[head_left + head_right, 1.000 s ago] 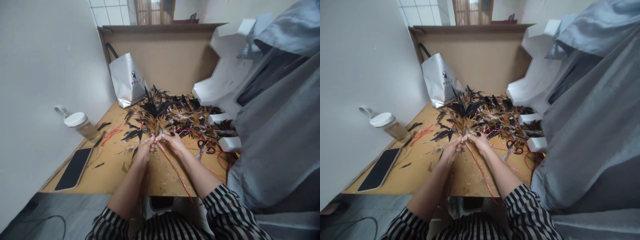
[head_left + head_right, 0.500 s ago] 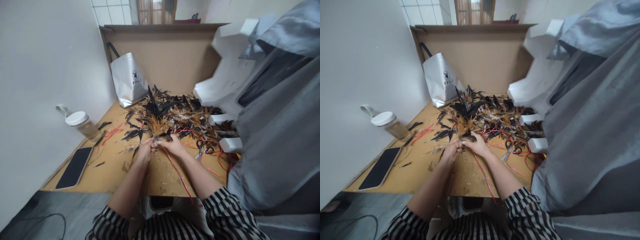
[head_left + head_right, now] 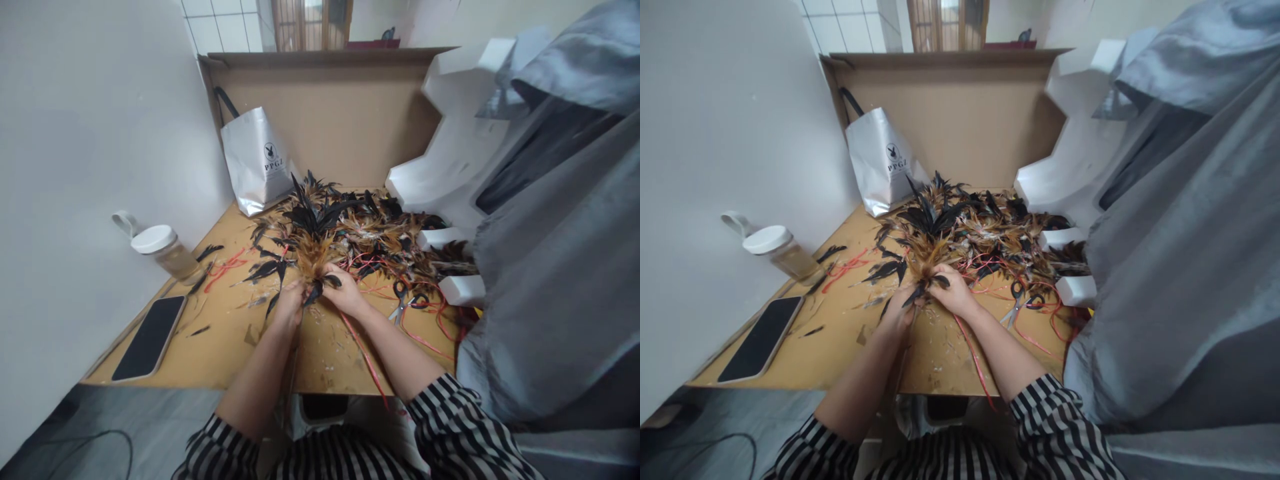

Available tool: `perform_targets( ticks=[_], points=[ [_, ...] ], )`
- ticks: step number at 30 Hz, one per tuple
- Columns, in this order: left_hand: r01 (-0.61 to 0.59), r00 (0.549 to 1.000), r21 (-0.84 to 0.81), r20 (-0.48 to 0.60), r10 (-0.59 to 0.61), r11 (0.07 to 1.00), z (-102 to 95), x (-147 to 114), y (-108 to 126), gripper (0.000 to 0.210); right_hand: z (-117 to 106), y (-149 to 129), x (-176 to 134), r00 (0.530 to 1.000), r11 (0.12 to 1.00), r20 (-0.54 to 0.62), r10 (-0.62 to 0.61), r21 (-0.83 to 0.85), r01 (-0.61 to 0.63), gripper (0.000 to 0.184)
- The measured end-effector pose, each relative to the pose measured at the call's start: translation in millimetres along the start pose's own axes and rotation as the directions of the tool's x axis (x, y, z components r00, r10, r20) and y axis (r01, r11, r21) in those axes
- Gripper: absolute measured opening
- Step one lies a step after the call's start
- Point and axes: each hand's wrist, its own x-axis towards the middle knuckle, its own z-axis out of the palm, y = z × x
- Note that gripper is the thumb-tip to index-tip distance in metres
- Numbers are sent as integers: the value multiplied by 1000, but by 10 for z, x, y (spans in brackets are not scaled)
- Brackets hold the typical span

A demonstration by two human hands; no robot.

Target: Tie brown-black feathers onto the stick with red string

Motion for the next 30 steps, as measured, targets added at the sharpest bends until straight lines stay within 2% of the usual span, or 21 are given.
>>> perform_targets(
  ticks=[5,9,13,18,25,30],
  points=[
    [-2,1000,-1,21,2,1000,13,-18,12,23,-9,-17,-3,1000,997,4,30,65,-30,14],
    [15,999,-24,37,-14,1000,11,-14,3,21,10,-26,1,991,975,14,131,180,-132,15],
    [21,995,-50,98,-16,999,7,-17,-13,25,49,-1,12,974,920,35,224,322,-224,19],
    [-12,993,-18,117,14,1000,-2,-20,-37,31,83,79,22,955,899,-10,296,342,-275,19],
    [-82,995,15,52,82,996,26,-34,-70,39,108,119,41,949,886,-43,313,373,-276,16],
    [-122,989,55,93,116,991,29,-50,-93,36,123,129,51,920,860,-94,382,401,-316,20]
  ],
)
